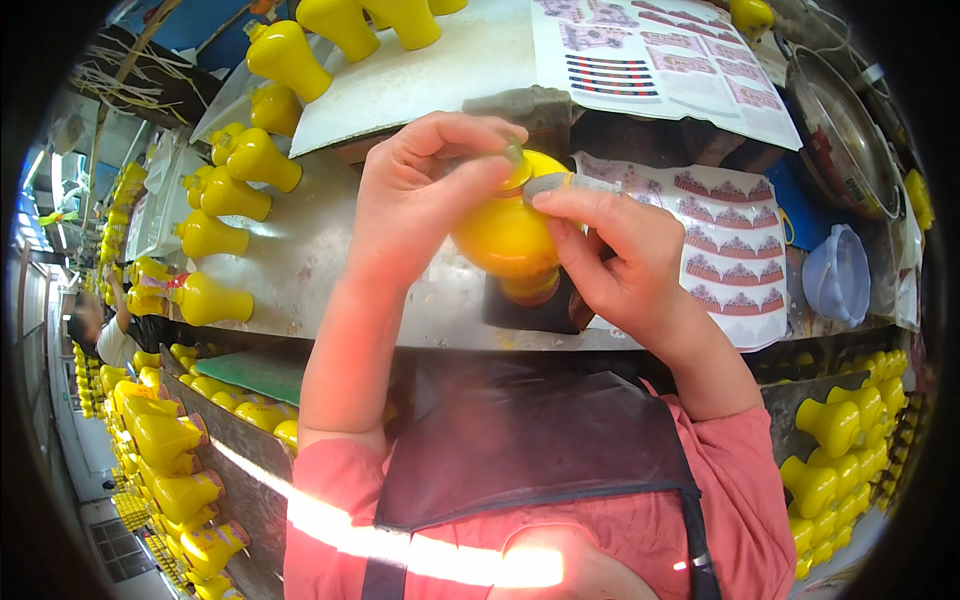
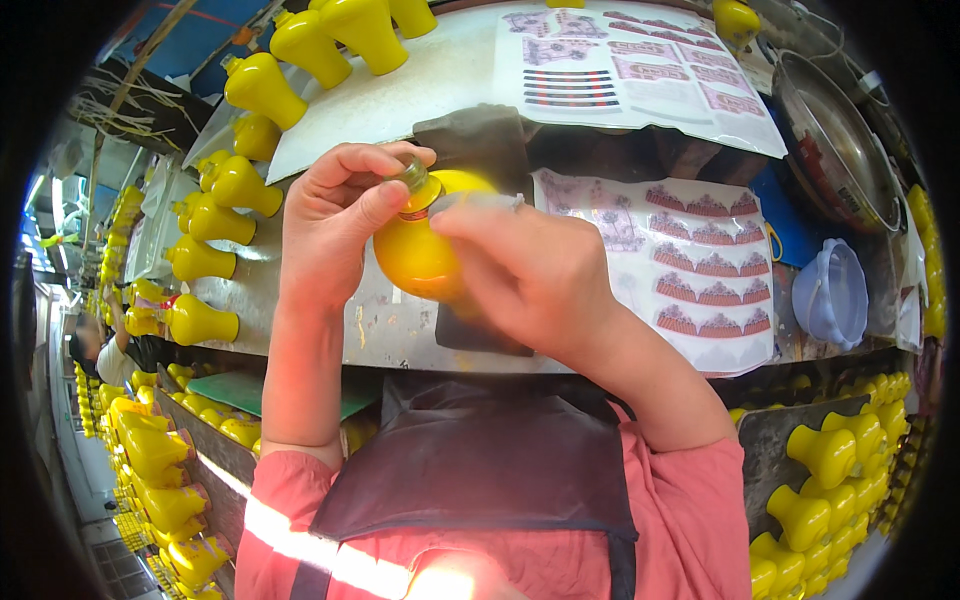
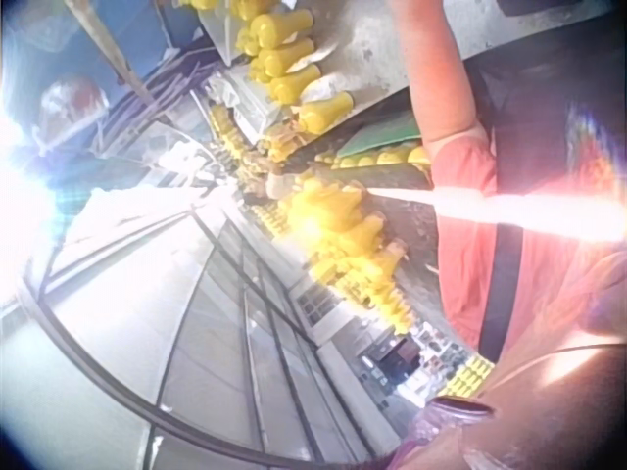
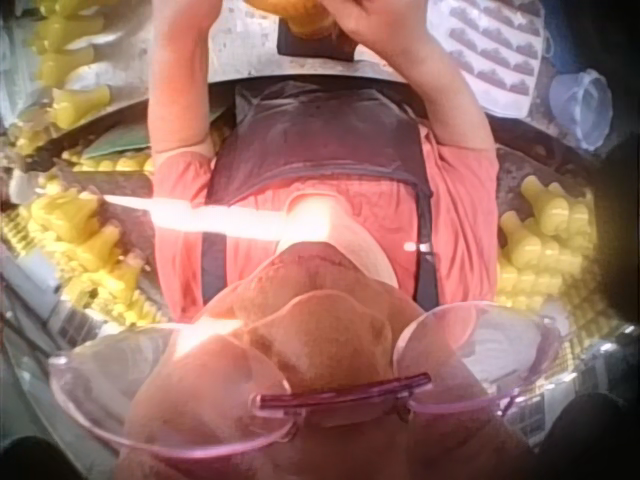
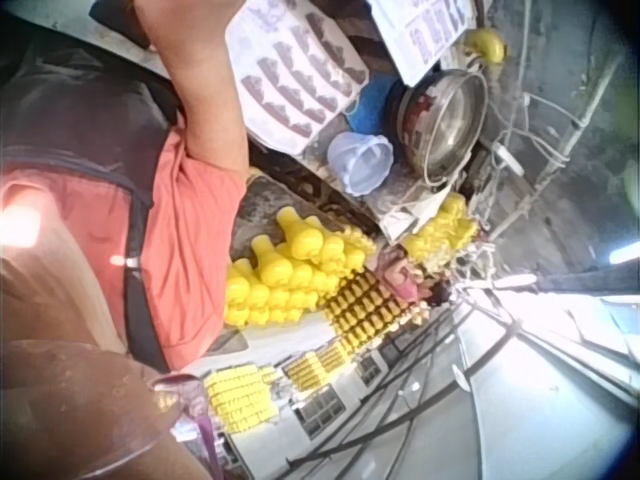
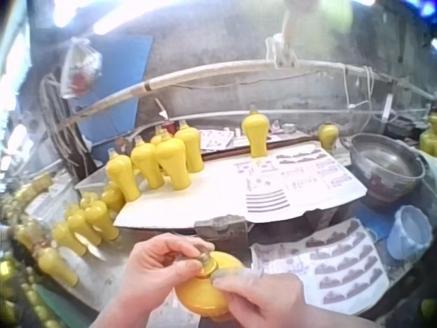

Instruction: The person applies decorative stickers to yellow ceramic vases on a workbench. They smooth each sticker with their fingers, peel off the backing, and place the finished vases on a nearby tray.

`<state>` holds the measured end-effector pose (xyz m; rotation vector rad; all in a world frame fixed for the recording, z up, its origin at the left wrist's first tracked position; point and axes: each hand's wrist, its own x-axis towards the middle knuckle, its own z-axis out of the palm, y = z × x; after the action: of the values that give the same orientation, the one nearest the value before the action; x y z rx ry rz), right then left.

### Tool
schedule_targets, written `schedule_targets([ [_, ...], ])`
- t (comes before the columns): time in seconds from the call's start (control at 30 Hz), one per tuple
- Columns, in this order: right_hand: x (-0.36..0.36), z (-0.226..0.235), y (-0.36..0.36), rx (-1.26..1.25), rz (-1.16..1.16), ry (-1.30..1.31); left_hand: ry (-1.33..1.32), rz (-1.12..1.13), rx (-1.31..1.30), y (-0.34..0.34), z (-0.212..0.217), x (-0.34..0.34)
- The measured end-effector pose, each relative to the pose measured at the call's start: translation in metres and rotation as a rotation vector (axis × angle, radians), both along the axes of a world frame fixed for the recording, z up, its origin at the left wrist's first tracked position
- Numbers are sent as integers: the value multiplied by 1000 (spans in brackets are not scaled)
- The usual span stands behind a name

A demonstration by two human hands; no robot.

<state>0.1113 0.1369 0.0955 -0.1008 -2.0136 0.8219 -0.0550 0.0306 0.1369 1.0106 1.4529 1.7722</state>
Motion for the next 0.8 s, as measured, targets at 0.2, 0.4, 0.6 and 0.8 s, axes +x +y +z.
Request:
schedule_targets([
  [0.2,4,1,2,254,11,-94,289,73,-80,1,-1,-5],
  [0.4,-6,5,11,-205,32,-28,21,-15,-10,1,-3,-8],
  [0.6,-27,16,44,-532,154,-322,-148,-35,35,3,-22,-2],
  [0.8,-31,24,52,-584,237,-470,-88,-63,52,3,-33,-6],
])
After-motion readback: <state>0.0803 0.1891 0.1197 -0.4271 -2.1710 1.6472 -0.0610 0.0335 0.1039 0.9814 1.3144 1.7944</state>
